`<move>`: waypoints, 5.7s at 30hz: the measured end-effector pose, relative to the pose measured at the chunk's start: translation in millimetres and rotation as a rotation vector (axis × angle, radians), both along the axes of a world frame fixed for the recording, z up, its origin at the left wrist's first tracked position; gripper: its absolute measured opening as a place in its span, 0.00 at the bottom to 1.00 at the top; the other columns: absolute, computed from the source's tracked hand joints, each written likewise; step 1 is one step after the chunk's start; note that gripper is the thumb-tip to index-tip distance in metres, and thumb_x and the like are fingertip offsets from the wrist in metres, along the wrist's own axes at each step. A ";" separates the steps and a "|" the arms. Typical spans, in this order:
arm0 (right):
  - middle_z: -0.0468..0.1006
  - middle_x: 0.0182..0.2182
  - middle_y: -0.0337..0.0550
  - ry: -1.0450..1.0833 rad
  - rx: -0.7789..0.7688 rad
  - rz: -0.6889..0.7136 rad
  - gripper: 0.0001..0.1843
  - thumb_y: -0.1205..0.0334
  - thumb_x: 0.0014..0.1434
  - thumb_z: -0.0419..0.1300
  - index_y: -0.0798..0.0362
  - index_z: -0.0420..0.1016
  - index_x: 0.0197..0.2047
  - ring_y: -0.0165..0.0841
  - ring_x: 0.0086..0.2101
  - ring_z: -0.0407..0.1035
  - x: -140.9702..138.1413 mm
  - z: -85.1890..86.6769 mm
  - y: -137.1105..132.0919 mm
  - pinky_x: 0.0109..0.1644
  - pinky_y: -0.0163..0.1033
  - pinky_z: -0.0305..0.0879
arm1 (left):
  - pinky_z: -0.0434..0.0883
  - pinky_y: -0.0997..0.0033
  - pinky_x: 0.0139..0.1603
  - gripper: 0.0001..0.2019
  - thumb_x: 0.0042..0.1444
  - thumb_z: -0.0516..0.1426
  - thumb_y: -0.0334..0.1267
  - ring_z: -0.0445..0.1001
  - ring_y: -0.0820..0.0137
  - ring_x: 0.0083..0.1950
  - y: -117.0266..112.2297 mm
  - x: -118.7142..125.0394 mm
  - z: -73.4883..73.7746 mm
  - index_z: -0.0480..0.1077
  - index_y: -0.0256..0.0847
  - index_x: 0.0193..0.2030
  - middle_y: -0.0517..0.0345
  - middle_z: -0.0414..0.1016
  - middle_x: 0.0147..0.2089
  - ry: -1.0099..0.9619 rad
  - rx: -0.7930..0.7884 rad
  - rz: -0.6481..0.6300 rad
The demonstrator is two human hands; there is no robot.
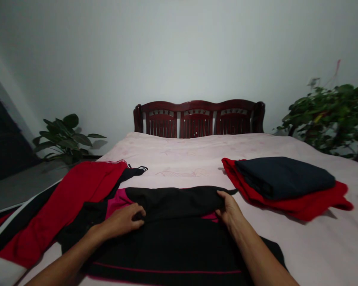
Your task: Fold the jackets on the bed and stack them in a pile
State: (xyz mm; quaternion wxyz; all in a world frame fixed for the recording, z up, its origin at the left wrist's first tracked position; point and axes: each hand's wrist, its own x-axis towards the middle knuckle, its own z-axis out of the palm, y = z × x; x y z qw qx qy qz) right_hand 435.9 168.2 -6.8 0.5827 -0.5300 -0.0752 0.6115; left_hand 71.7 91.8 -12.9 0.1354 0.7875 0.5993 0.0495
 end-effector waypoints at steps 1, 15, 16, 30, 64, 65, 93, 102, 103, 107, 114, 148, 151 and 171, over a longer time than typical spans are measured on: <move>0.78 0.23 0.40 -0.013 -0.023 0.011 0.07 0.71 0.59 0.57 0.55 0.71 0.42 0.32 0.22 0.73 2.3 -2.3 -3.0 0.26 0.34 0.75 | 0.67 0.67 0.42 0.10 0.59 0.54 0.44 0.75 0.63 0.46 3.7 -3.8 2.6 0.72 0.49 0.45 0.57 0.74 0.45 -0.030 0.007 0.031; 0.83 0.35 0.46 0.080 0.026 0.041 0.15 0.65 0.64 0.55 0.55 0.72 0.52 0.35 0.31 0.78 9.1 3.1 -10.0 0.39 0.43 0.78 | 0.67 0.64 0.49 0.08 0.65 0.47 0.32 0.71 0.63 0.47 25.8 -25.3 -11.7 0.67 0.41 0.43 0.51 0.70 0.45 0.149 0.308 0.110; 0.83 0.35 0.46 0.115 0.049 0.025 0.15 0.65 0.64 0.54 0.55 0.72 0.53 0.34 0.31 0.78 12.5 3.2 -10.3 0.40 0.42 0.78 | 0.66 0.64 0.50 0.08 0.65 0.47 0.32 0.70 0.63 0.48 22.8 -28.8 -9.2 0.66 0.42 0.42 0.51 0.70 0.45 0.143 0.325 0.102; 0.78 0.22 0.39 -0.018 -0.005 0.136 0.13 0.60 0.62 0.58 0.53 0.72 0.49 0.33 0.22 0.73 16.6 3.1 -20.6 0.27 0.38 0.74 | 0.67 0.68 0.44 0.08 0.62 0.52 0.33 0.73 0.65 0.46 2.7 2.9 -17.2 0.71 0.46 0.44 0.56 0.72 0.48 0.076 0.244 -0.102; 0.81 0.42 0.49 -2.094 0.193 0.707 0.19 0.53 0.67 0.47 0.48 0.67 0.56 0.44 0.40 0.76 62.8 -24.6 -80.4 0.34 0.41 0.60 | 0.71 0.65 0.47 0.16 0.64 0.49 0.50 0.78 0.60 0.46 -91.6 -61.3 -30.9 0.73 0.48 0.48 0.55 0.81 0.44 -0.084 0.010 0.132; 0.81 0.41 0.49 -2.096 0.199 0.729 0.18 0.54 0.67 0.48 0.49 0.68 0.54 0.44 0.39 0.76 62.7 -25.8 -77.9 0.34 0.40 0.59 | 0.70 0.65 0.46 0.16 0.64 0.48 0.50 0.78 0.60 0.46 -88.2 -58.9 -28.9 0.73 0.47 0.47 0.55 0.80 0.43 -0.038 0.024 0.156; 0.78 0.43 0.43 -1.522 1.211 1.175 0.15 0.66 0.61 0.56 0.48 0.78 0.49 0.35 0.44 0.70 -164.4 -25.2 -89.4 0.49 0.38 0.64 | 0.68 0.62 0.47 0.15 0.62 0.45 0.28 0.73 0.62 0.47 22.8 -55.4 -9.7 0.72 0.42 0.43 0.49 0.72 0.45 0.248 0.217 0.271; 0.73 0.55 0.52 -1.708 0.491 0.301 0.21 0.63 0.64 0.49 0.55 0.71 0.58 0.43 0.56 0.65 -9.3 4.0 -47.8 0.62 0.49 0.59 | 0.63 0.64 0.62 0.19 0.66 0.45 0.35 0.69 0.64 0.61 5.0 32.9 12.6 0.69 0.43 0.59 0.47 0.71 0.60 0.147 0.231 0.149; 0.71 0.58 0.56 -1.766 0.342 0.283 0.24 0.60 0.65 0.50 0.57 0.68 0.61 0.47 0.58 0.63 6.7 3.5 -41.0 0.62 0.51 0.58 | 0.61 0.67 0.63 0.20 0.67 0.44 0.38 0.67 0.66 0.64 2.6 46.3 8.2 0.67 0.43 0.62 0.48 0.68 0.64 0.128 0.222 0.132; 0.68 0.59 0.62 -1.858 0.076 0.480 0.35 0.50 0.63 0.55 0.60 0.60 0.67 0.53 0.59 0.61 40.8 -2.8 -22.1 0.60 0.53 0.59 | 0.56 0.53 0.68 0.27 0.67 0.44 0.49 0.55 0.54 0.72 -2.5 79.7 -21.0 0.58 0.41 0.69 0.40 0.57 0.72 0.122 0.143 0.185; 0.74 0.52 0.52 -1.761 0.251 0.556 0.20 0.54 0.63 0.53 0.53 0.74 0.54 0.43 0.53 0.69 65.7 -6.6 -20.6 0.55 0.43 0.63 | 0.51 0.36 0.66 0.31 0.66 0.44 0.53 0.49 0.43 0.74 -5.0 73.7 -54.1 0.52 0.45 0.73 0.38 0.51 0.74 0.216 0.109 0.298; 0.76 0.41 0.47 -1.938 0.704 0.652 0.08 0.63 0.57 0.54 0.53 0.72 0.39 0.38 0.43 0.69 73.4 37.2 -24.5 0.47 0.40 0.62 | 0.54 0.38 0.66 0.29 0.66 0.45 0.52 0.52 0.45 0.73 -10.6 78.1 -54.6 0.52 0.48 0.72 0.38 0.54 0.73 0.301 0.195 0.319; 0.76 0.34 0.42 -1.668 0.760 0.666 0.11 0.56 0.62 0.51 0.53 0.70 0.40 0.34 0.34 0.69 72.4 46.8 -11.5 0.38 0.36 0.64 | 0.54 0.39 0.66 0.29 0.66 0.45 0.51 0.52 0.45 0.73 -10.9 78.0 -55.0 0.52 0.48 0.72 0.38 0.55 0.73 0.303 0.207 0.318; 0.62 0.67 0.54 -2.259 0.569 0.800 0.32 0.49 0.67 0.49 0.56 0.61 0.68 0.47 0.67 0.52 -9.6 -47.3 -37.7 0.70 0.56 0.46 | 0.53 0.38 0.67 0.30 0.65 0.46 0.53 0.51 0.45 0.73 -8.8 74.2 -63.2 0.54 0.48 0.72 0.38 0.55 0.73 0.255 0.240 0.324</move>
